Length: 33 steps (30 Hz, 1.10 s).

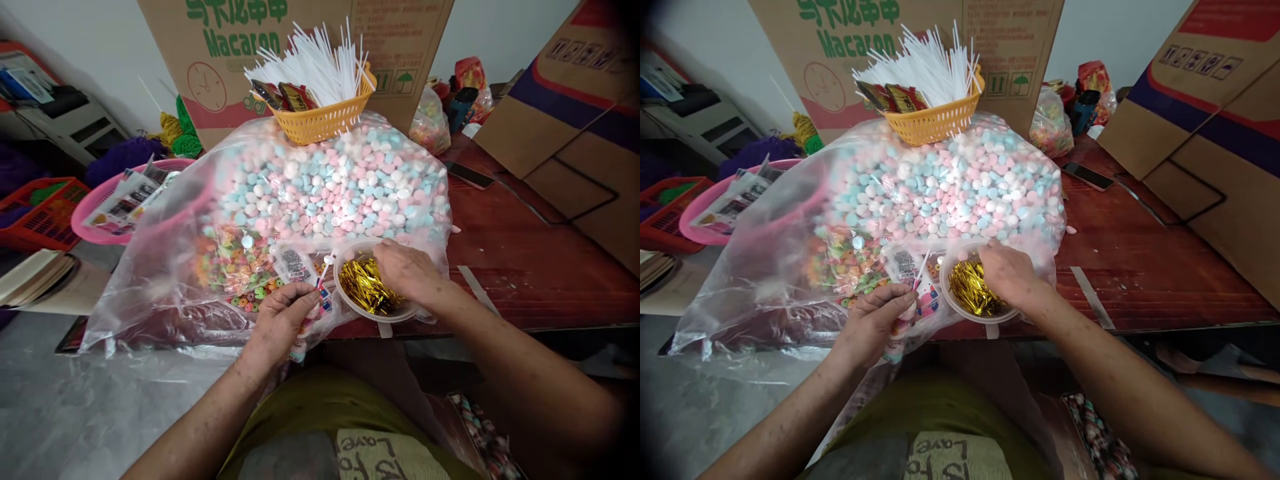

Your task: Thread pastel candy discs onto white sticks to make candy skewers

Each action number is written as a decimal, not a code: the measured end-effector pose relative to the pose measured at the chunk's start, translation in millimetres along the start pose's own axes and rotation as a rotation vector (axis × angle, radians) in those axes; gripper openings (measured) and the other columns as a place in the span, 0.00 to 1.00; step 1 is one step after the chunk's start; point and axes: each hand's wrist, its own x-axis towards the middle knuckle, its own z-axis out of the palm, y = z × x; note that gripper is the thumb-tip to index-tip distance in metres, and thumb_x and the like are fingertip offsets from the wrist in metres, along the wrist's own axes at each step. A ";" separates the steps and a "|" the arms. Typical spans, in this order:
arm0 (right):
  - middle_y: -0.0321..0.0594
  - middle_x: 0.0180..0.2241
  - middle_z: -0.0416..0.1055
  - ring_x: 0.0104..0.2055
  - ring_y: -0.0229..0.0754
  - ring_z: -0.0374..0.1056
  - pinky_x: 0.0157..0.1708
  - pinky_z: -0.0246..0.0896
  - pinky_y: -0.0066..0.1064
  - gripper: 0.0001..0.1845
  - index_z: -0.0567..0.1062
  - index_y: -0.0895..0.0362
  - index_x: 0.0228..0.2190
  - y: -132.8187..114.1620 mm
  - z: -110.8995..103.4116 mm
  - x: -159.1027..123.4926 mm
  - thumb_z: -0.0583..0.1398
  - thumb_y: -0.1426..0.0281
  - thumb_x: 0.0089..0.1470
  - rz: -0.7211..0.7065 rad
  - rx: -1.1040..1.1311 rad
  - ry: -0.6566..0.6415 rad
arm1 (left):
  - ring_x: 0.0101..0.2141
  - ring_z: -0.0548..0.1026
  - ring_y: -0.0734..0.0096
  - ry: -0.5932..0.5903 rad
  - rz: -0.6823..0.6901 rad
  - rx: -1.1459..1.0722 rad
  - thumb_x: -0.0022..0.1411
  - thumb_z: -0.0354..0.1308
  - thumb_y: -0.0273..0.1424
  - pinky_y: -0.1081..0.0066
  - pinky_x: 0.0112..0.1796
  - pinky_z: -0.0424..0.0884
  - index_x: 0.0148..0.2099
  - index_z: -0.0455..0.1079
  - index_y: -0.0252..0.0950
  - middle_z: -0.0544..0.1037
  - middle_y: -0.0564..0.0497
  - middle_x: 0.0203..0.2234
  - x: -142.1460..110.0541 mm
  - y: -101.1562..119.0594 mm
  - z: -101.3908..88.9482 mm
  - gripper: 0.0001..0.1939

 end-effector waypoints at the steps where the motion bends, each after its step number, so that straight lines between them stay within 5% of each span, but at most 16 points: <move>1: 0.44 0.30 0.72 0.20 0.34 0.60 0.18 0.43 0.27 0.09 0.73 0.57 0.26 3.0 -5.6 -3.6 0.53 0.76 0.47 0.000 0.005 0.028 | 0.12 0.57 0.85 -0.016 -0.017 -0.039 0.46 0.64 0.37 0.81 0.14 0.51 0.27 0.67 0.33 0.66 0.58 0.13 0.2 1.6 2.3 0.13; 5: 0.38 0.22 0.67 0.23 0.35 0.59 0.21 0.48 0.27 0.08 0.68 0.57 0.22 12.4 -15.3 -14.8 0.52 0.71 0.50 0.034 0.364 0.091 | 0.12 0.59 0.86 -0.098 -0.086 -0.140 0.46 0.64 0.34 0.82 0.13 0.50 0.26 0.66 0.33 0.68 0.57 0.14 0.9 6.1 11.0 0.12; 9: 0.30 0.14 0.59 0.16 0.32 0.52 0.17 0.45 0.25 0.05 0.65 0.56 0.22 9.8 -8.9 -17.3 0.55 0.67 0.45 0.159 1.101 -0.085 | 0.19 0.69 0.79 -0.144 -0.084 -0.222 0.42 0.67 0.33 0.81 0.17 0.60 0.27 0.68 0.32 0.72 0.52 0.20 2.2 9.7 18.8 0.13; 12: 0.25 0.10 0.55 0.13 0.30 0.48 0.15 0.40 0.24 0.05 0.65 0.56 0.24 -3.7 -10.5 -19.1 0.57 0.68 0.42 0.180 1.393 -0.185 | 0.19 0.68 0.80 -0.190 -0.048 -0.231 0.43 0.66 0.32 0.80 0.17 0.60 0.27 0.69 0.32 0.71 0.54 0.19 6.0 14.1 28.2 0.11; 16: 0.26 0.13 0.56 0.15 0.29 0.49 0.16 0.42 0.23 0.03 0.67 0.57 0.24 -24.3 -21.1 -30.0 0.57 0.71 0.41 0.152 1.389 -0.201 | 0.14 0.60 0.85 -0.302 0.058 -0.218 0.47 0.64 0.32 0.81 0.14 0.54 0.24 0.66 0.32 0.65 0.57 0.15 14.1 17.8 42.2 0.10; 21: 0.30 0.20 0.62 0.21 0.30 0.55 0.21 0.50 0.24 0.04 0.68 0.58 0.24 -31.9 -21.7 -45.2 0.57 0.69 0.45 0.035 1.289 -0.077 | 0.12 0.60 0.84 -0.170 0.016 -0.301 0.44 0.65 0.32 0.80 0.13 0.56 0.28 0.68 0.32 0.66 0.58 0.14 16.5 15.5 49.0 0.11; 29: 0.26 0.13 0.57 0.12 0.28 0.47 0.12 0.39 0.23 0.20 0.69 0.58 0.31 -59.9 -5.6 -41.9 0.63 0.57 0.41 0.206 1.913 -0.227 | 0.12 0.60 0.85 -0.109 0.111 -0.274 0.44 0.66 0.34 0.81 0.13 0.57 0.26 0.67 0.32 0.66 0.58 0.14 5.4 17.8 44.3 0.13; 33: 0.30 0.16 0.59 0.18 0.30 0.53 0.17 0.48 0.24 0.13 0.68 0.58 0.22 -52.8 -9.5 -48.0 0.61 0.61 0.45 0.136 1.565 0.069 | 0.12 0.60 0.83 -0.070 0.124 -0.306 0.44 0.66 0.34 0.80 0.13 0.56 0.29 0.68 0.33 0.69 0.57 0.16 9.2 20.6 37.5 0.12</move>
